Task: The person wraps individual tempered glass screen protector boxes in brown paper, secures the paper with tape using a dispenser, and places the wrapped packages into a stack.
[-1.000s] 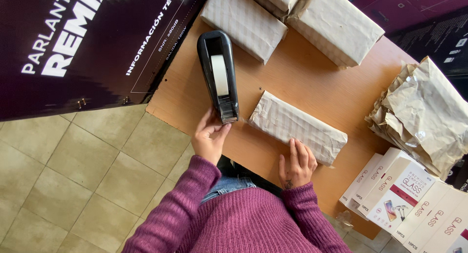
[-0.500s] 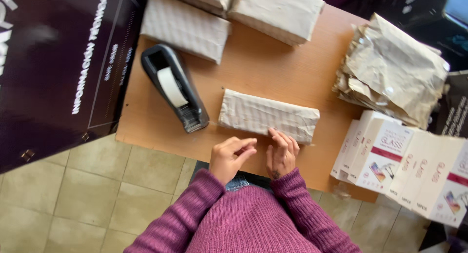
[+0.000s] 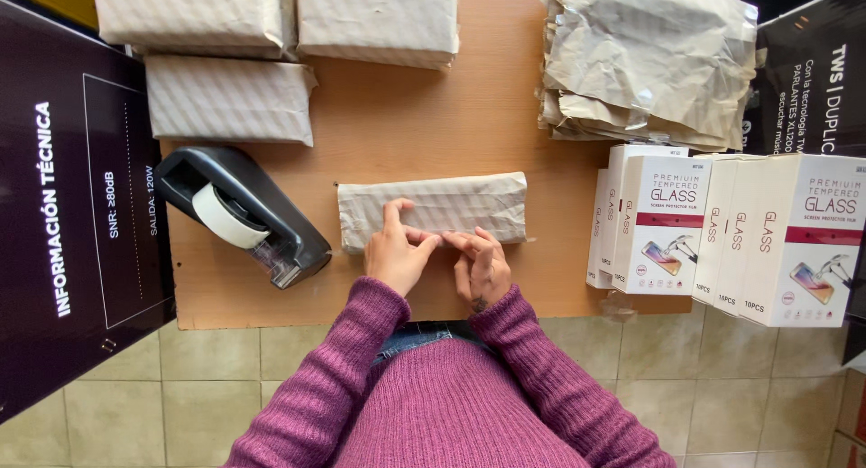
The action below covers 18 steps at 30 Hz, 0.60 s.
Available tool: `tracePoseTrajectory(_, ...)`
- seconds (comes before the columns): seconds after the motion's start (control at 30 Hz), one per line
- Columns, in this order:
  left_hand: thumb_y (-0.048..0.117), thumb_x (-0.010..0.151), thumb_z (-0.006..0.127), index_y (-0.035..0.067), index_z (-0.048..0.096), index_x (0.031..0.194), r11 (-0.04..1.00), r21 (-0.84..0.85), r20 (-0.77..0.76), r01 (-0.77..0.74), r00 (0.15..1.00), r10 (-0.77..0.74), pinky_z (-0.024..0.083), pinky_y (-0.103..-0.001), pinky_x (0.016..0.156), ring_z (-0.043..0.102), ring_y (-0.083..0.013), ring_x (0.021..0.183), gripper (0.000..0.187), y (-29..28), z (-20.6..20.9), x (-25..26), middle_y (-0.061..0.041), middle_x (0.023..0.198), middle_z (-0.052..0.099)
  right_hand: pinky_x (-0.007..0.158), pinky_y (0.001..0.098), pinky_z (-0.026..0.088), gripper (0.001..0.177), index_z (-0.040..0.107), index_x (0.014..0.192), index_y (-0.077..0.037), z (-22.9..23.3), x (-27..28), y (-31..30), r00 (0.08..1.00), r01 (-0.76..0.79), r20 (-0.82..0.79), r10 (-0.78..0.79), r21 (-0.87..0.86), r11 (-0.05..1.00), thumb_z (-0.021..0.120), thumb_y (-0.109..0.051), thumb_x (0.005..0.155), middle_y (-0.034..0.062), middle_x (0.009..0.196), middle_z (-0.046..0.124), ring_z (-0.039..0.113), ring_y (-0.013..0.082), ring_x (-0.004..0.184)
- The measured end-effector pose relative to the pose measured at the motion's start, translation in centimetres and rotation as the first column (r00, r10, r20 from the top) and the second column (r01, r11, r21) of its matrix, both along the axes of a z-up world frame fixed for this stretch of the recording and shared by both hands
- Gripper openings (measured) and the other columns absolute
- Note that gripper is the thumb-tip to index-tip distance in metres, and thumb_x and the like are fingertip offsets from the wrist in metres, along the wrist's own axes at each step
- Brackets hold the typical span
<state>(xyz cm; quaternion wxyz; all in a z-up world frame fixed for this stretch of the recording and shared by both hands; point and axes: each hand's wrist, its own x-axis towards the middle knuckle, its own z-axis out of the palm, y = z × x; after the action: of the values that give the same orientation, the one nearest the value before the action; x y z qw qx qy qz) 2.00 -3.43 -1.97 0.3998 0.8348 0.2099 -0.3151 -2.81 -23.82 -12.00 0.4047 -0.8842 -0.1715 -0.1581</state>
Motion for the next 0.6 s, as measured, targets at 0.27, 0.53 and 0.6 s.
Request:
tracePoseTrajectory(0.27,0.055,0.095,0.082,0.033,0.044,0.143,0.989,0.125,-0.068,0.074,0.996,-0.066,0.063,-0.045,0.113,0.085,-0.0171,0.122,0.065,-0.4,-2.6,1.1,0.025,0.104,0.091,0.127,0.0383,0.057,0.041,0.083,0.141,-0.018,-1.3,0.8,0.1,0.999,-0.037,0.017,0.039,-0.094,0.995,0.068,-0.007,0.105,-0.0071,0.128,0.087,0.081,0.016,0.12)
tracePoseTrajectory(0.53,0.053,0.097,0.077,0.031,0.047,0.143,0.991,0.116,-0.075,0.06,0.996,-0.052,0.062,-0.044,0.115,0.086,-0.0184,0.119,0.06,0.2,-2.4,0.9,0.019,0.103,0.092,0.137,0.0465,0.05,0.042,0.082,0.142,-0.019,-3.0,1.1,0.5,0.994,-0.109,-0.035,0.104,-0.257,0.96,0.061,-0.009,0.108,0.0009,0.129,0.072,0.072,0.0238,0.127)
tracePoseTrajectory(0.6,0.046,0.097,0.082,0.031,0.049,0.15,0.999,0.037,-0.143,-0.008,0.99,0.013,0.067,-0.032,0.101,0.088,-0.0048,0.087,0.064,0.9,-1.9,0.8,0.02,0.106,0.093,0.14,0.0478,0.046,0.04,0.082,0.142,-0.017,-3.2,1.0,0.8,0.994,-0.104,-0.02,0.103,-0.317,0.943,0.061,-0.01,0.108,0.0021,0.13,0.07,0.071,0.0243,0.127)
